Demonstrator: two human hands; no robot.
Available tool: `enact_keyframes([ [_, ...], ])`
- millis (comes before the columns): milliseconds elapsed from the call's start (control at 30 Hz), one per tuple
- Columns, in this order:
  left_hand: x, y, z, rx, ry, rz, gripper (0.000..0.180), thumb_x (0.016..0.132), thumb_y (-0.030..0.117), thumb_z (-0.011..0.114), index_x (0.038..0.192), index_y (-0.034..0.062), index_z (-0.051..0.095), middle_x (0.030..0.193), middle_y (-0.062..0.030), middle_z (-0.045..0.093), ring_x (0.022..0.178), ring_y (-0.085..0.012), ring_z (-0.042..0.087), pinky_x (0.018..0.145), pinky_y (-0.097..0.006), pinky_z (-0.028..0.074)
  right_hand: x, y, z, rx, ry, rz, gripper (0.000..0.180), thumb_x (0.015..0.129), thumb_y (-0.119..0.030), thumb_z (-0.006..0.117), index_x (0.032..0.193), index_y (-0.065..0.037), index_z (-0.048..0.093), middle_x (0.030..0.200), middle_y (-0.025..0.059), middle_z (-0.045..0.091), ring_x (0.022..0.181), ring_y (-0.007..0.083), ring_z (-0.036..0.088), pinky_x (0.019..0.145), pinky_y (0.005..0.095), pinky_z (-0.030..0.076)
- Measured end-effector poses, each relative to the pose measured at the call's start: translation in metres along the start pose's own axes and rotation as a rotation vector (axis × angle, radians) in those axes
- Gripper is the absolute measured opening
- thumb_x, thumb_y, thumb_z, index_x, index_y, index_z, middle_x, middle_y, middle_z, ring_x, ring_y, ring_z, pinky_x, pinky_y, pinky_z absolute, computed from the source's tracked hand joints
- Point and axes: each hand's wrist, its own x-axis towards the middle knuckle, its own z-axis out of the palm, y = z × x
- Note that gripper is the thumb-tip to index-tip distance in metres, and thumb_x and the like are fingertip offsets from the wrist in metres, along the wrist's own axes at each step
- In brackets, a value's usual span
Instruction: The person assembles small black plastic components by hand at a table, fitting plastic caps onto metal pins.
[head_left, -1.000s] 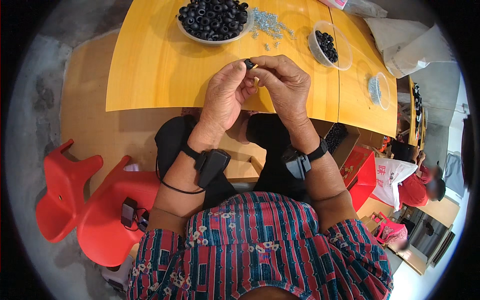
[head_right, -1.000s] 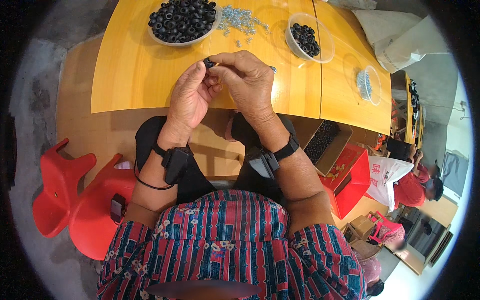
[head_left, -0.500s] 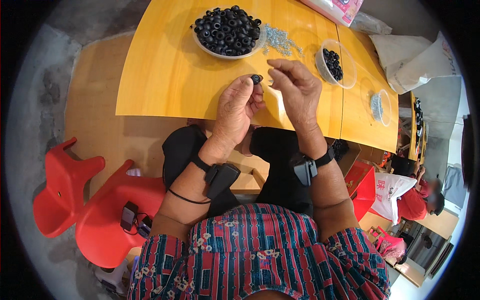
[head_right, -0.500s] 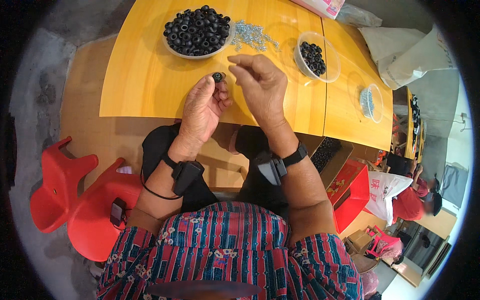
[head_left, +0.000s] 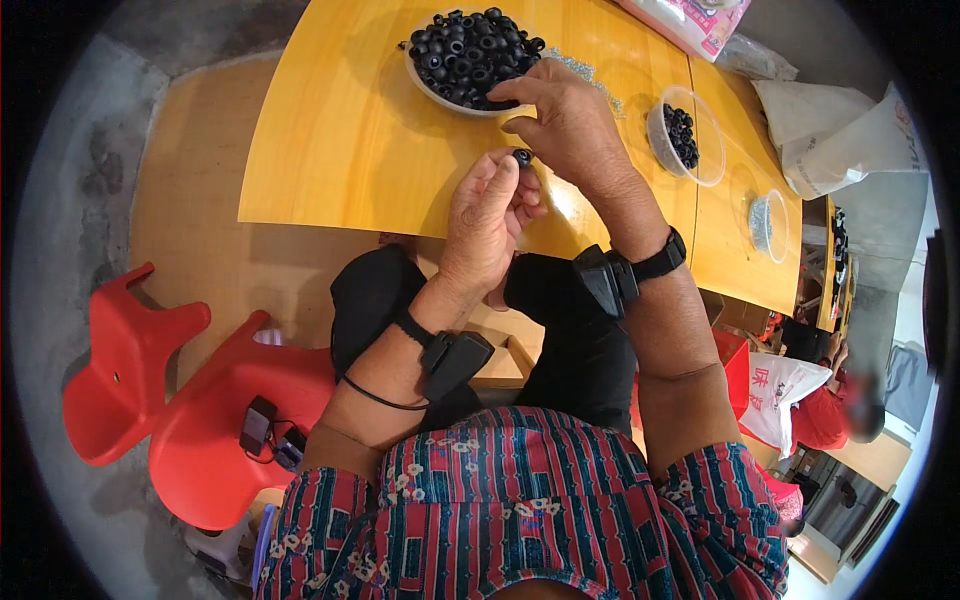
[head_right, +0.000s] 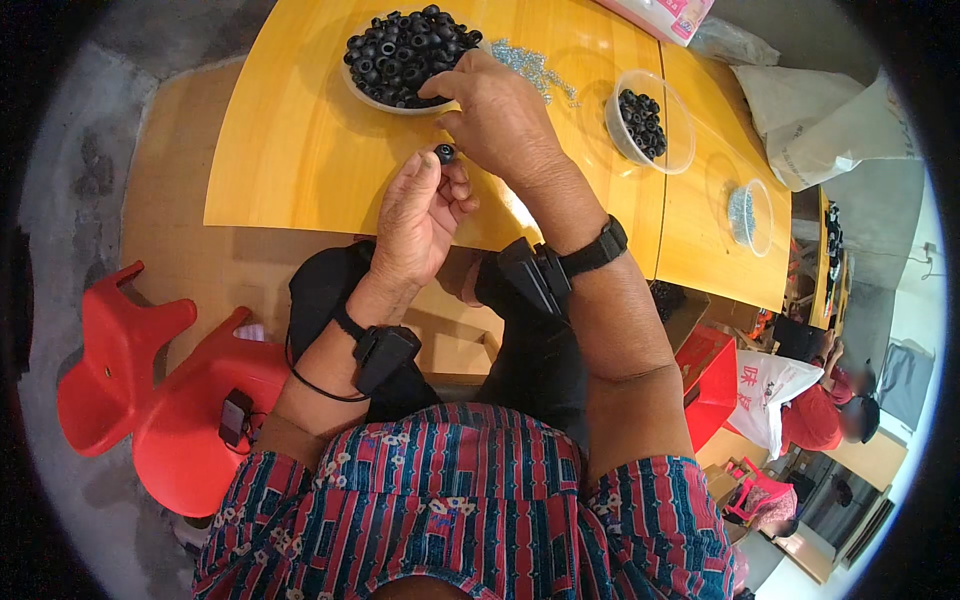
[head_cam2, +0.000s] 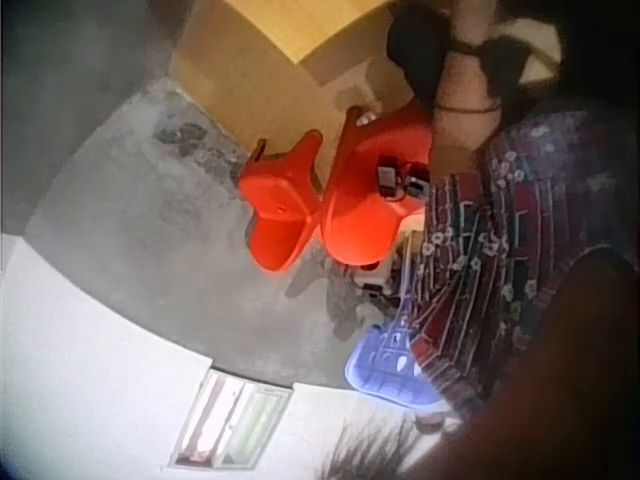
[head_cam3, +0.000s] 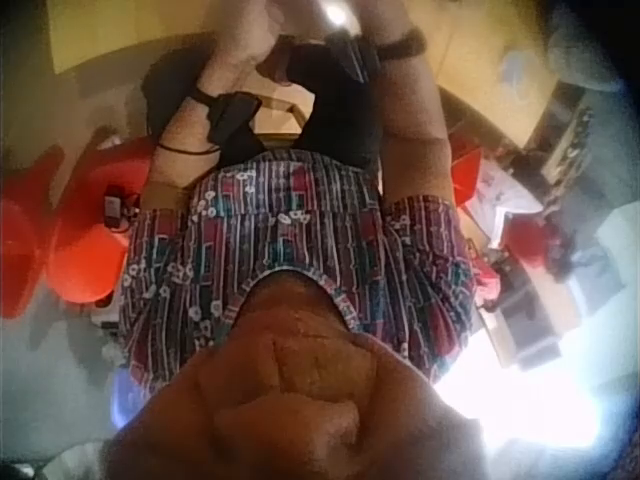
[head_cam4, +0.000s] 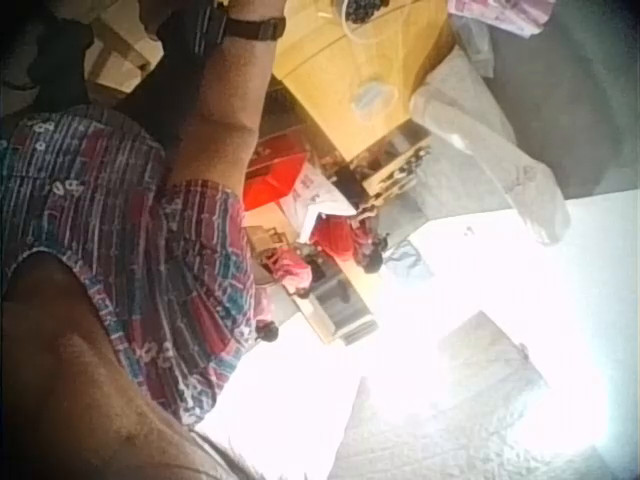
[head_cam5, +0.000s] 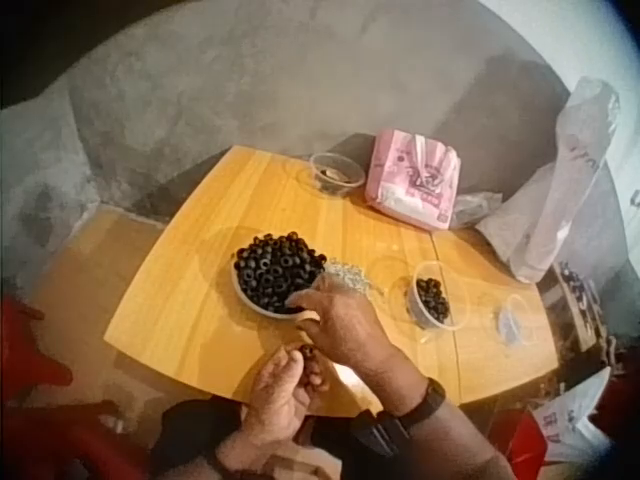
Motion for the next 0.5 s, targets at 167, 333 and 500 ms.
enact_keyframes([
  [167, -0.001, 0.001, 0.0, 0.001, 0.006, -0.002, 0.028, 0.094, 0.029, 0.05, 0.109, 0.005, 0.05, 0.084, -0.0009, 0.055, 0.076, -0.0071, 0.053, 0.074, -0.023, 0.049, 0.004, -0.001, -0.001, -0.081, -0.043, -0.051, 0.026, 0.067, -0.01, 0.071, 0.092, -0.015, 0.07, 0.088, 0.0081, 0.059, 0.081, 0.0263, 0.061, 0.071, 0.0345, 0.051],
  [333, -0.002, 0.003, 0.001, 0.009, 0.007, -0.001, 0.028, 0.094, 0.029, 0.05, 0.109, 0.0052, 0.051, 0.085, -0.0008, 0.055, 0.077, -0.007, 0.053, 0.074, -0.023, 0.049, 0.008, 0.004, 0.001, -0.038, -0.065, -0.049, 0.021, 0.068, -0.012, 0.069, 0.09, -0.013, 0.07, 0.086, 0.0087, 0.06, 0.081, 0.0262, 0.061, 0.072, 0.0344, 0.051],
  [500, -0.002, 0.002, 0.0, 0.007, -0.004, 0.007, 0.029, 0.094, 0.029, 0.05, 0.109, 0.005, 0.051, 0.086, -0.0009, 0.055, 0.077, -0.0072, 0.053, 0.073, -0.023, 0.049, 0.011, 0.008, 0.003, -0.024, -0.1, -0.04, 0.019, 0.068, -0.009, 0.068, 0.087, -0.01, 0.069, 0.086, 0.0093, 0.061, 0.082, 0.0267, 0.062, 0.074, 0.0345, 0.05],
])
